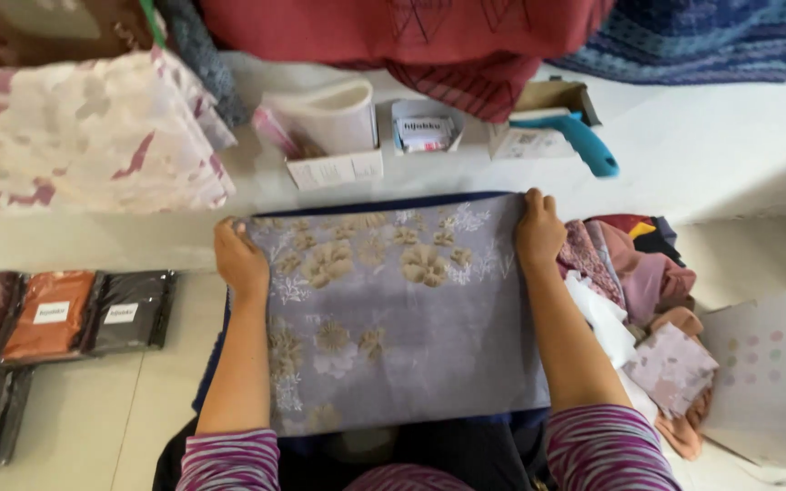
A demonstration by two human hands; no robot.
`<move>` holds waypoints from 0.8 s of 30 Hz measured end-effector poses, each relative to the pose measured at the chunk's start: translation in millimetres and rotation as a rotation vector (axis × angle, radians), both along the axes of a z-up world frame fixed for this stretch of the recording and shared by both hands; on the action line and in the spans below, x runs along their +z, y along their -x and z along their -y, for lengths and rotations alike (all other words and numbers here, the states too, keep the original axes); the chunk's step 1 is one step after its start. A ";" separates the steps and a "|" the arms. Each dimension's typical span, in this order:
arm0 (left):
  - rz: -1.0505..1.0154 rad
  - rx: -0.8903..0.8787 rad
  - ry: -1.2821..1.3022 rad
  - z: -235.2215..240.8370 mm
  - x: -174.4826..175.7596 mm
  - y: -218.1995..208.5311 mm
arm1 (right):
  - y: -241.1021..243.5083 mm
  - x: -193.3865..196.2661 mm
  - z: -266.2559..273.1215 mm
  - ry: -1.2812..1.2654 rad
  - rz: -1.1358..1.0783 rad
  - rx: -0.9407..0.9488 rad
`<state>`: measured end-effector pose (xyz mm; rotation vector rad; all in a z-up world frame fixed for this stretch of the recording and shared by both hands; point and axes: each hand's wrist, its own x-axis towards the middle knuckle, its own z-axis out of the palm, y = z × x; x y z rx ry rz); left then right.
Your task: The person folds a light gray floral scarf on a dark blue surface. They smooth the fabric with their hands and use a lint roller to clean the surface before folding the scarf into a compact rectangle.
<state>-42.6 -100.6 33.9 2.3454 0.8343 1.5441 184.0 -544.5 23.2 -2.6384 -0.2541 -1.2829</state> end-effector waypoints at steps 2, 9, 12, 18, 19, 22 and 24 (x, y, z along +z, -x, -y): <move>-0.074 -0.011 0.023 -9.9 -15.7 -14.2 | -19.6 -20.8 -7.8 0.019 -0.065 -0.023; -0.402 0.124 -0.078 -27.2 -61.8 -39.1 | -57.6 -65.1 -11.6 0.082 -0.344 -0.032; -0.451 0.157 -0.090 -21.7 -50.6 -33.2 | -45.9 -49.2 -13.4 0.161 -0.256 -0.061; -0.330 -0.066 -0.277 97.7 -14.1 -61.9 | 47.3 -5.4 -121.0 0.242 -0.504 0.378; -0.192 -0.312 -0.326 129.7 -26.8 -67.7 | 87.9 14.0 -149.3 -0.263 -0.428 0.832; -0.443 -0.420 -0.266 143.6 -57.7 -67.8 | 88.2 -28.1 -153.0 0.305 -0.439 0.758; -0.458 -0.387 -0.307 115.6 -43.1 -52.5 | 57.4 -39.6 -116.1 0.326 -0.337 0.650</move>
